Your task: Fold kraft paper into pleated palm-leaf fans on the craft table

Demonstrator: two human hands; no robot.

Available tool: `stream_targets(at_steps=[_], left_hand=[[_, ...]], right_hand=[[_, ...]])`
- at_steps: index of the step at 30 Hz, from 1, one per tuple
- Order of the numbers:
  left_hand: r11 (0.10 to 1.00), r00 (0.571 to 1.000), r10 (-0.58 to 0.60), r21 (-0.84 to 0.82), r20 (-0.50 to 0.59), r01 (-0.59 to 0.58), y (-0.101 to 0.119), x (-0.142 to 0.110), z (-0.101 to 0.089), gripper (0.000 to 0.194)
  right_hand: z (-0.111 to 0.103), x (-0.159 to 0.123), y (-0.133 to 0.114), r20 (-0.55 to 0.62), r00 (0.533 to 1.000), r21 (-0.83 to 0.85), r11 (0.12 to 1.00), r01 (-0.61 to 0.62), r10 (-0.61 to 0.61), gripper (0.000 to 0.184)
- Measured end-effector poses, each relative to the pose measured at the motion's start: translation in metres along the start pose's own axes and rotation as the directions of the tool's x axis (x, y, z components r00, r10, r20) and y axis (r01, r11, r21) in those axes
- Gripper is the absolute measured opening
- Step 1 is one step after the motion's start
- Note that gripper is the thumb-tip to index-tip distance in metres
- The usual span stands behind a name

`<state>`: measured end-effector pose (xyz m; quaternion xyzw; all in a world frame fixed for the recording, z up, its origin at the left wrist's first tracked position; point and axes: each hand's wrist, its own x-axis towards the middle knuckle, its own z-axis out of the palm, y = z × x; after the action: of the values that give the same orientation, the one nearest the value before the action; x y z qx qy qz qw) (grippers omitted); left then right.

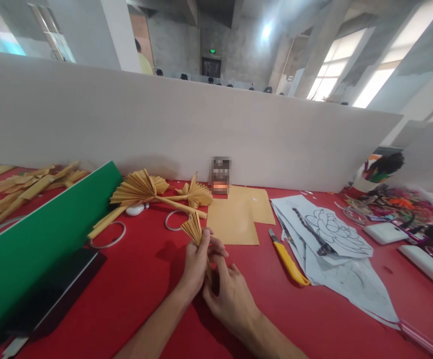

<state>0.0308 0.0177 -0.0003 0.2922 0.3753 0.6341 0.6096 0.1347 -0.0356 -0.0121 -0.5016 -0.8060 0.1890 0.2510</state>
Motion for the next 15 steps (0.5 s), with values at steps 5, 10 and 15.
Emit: stream_targets(at_steps=[5,10,15], left_hand=[[0.994,1.0,0.001,0.109,0.005,-0.002,0.007,-0.004,0.002,0.049],[0.929,0.99,0.086,0.351,0.107,-0.119,0.03,0.002,-0.008,0.04],[0.719,0.952,-0.003,0.663,0.305,-0.21,0.057,0.002,-0.016,0.014]], right_hand=[[-0.017,0.0,0.005,-0.084,0.994,0.005,0.998,0.064,-0.063,0.007],[-0.042,0.001,0.017,-0.294,0.951,0.326,0.945,0.006,0.096,0.024],[-0.06,0.008,0.022,-0.243,0.954,0.645,0.764,0.022,0.178,0.045]])
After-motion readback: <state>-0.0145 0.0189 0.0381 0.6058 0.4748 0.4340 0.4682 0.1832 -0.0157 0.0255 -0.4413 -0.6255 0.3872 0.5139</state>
